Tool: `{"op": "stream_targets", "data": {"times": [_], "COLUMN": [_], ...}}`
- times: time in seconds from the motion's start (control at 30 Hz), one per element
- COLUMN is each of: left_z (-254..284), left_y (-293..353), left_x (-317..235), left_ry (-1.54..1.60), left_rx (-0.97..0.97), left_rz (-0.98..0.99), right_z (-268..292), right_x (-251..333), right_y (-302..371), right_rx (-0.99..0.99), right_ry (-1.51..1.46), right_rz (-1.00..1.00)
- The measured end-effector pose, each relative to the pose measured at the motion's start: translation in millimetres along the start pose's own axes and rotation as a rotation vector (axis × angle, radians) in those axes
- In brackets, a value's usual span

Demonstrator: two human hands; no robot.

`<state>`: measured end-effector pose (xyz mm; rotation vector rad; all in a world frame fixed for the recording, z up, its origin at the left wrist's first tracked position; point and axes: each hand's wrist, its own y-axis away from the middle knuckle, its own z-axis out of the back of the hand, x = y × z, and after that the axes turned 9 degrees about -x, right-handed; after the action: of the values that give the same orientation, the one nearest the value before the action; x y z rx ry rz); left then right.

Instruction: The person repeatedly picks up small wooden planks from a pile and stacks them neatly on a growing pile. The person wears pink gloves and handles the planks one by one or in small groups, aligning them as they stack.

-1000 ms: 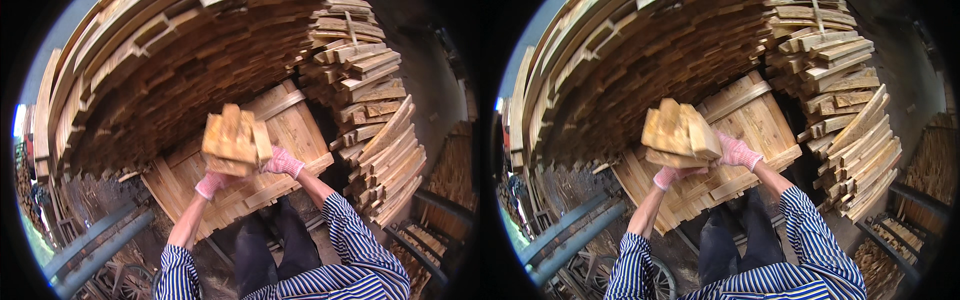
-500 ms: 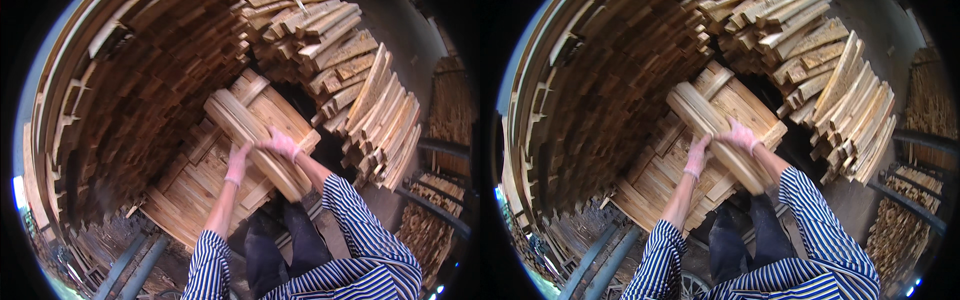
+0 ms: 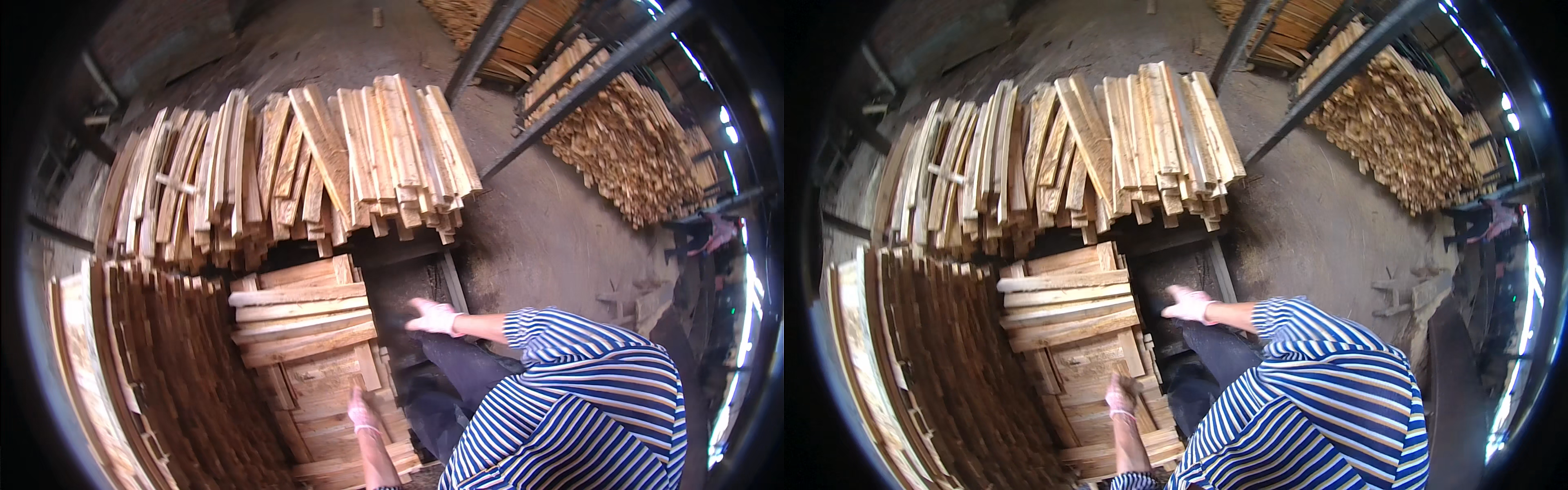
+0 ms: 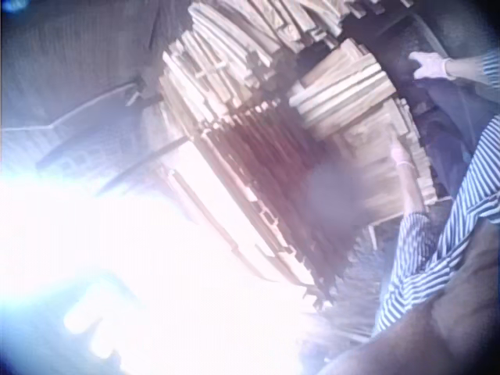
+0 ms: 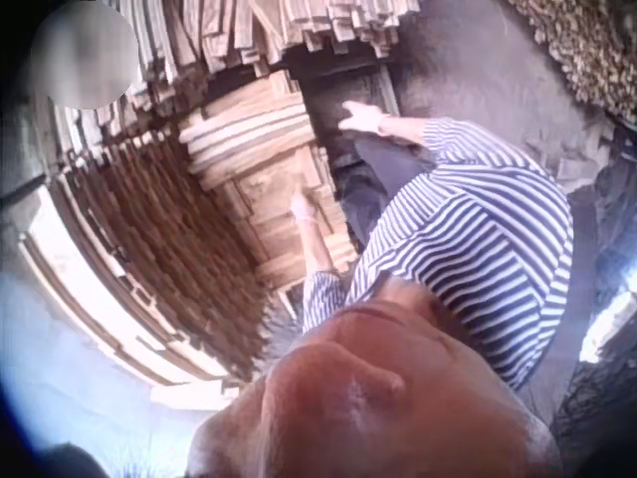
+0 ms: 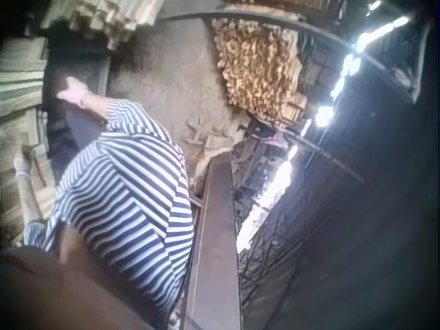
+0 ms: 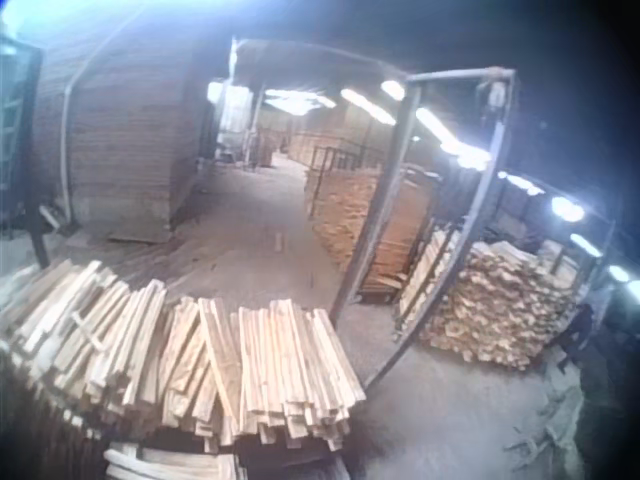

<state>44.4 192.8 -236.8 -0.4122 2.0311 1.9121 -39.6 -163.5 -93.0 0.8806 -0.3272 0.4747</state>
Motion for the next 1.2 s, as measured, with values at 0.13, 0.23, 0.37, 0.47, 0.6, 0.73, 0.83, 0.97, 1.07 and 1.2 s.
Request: {"op": "stream_targets", "data": {"times": [0.13, 0.23, 0.37, 0.47, 0.6, 0.73, 0.83, 0.97, 1.07, 1.2], "left_z": [4, 39, -79, -205, -344, -459, -512, -581, -607, -624], "left_y": [60, 46, 54, 52, 24, 23, 7, -12, -25, 1], "left_x": [3, -1, -39, -77, -99, -79, -53, -28, -8, 18], "left_ry": [-0.072, -0.170, -0.195, -0.268, -0.379, -0.437, -0.379, -0.138, 0.174, 0.003], "left_rx": [0.038, 0.248, 0.082, 0.054, 0.214, 0.394, 0.472, 0.428, 0.431, 0.432], "left_rz": [0.243, 0.113, 0.253, 0.078, 0.020, 0.109, 0.198, 0.450, 0.458, 0.375], "right_z": [87, 136, 204, 240, 307, 360, 366, 363, 357, 340], "right_x": [-83, -86, -96, -119, -132, -186, -211, -213, -167, -158], "right_y": [29, -23, -104, -181, -269, -333, -355, -357, -350, -332], "right_rx": [-0.200, -0.346, -0.501, -0.691, -0.973, -0.700, -0.460, -0.481, -0.532, -0.596], "right_ry": [-0.019, -0.079, -0.175, -0.225, -0.048, -0.247, -0.775, -0.869, -0.690, -0.561], "right_rz": [-0.251, -0.199, -0.234, -0.218, -0.319, -0.487, -0.288, -0.291, -0.414, -0.376]}}
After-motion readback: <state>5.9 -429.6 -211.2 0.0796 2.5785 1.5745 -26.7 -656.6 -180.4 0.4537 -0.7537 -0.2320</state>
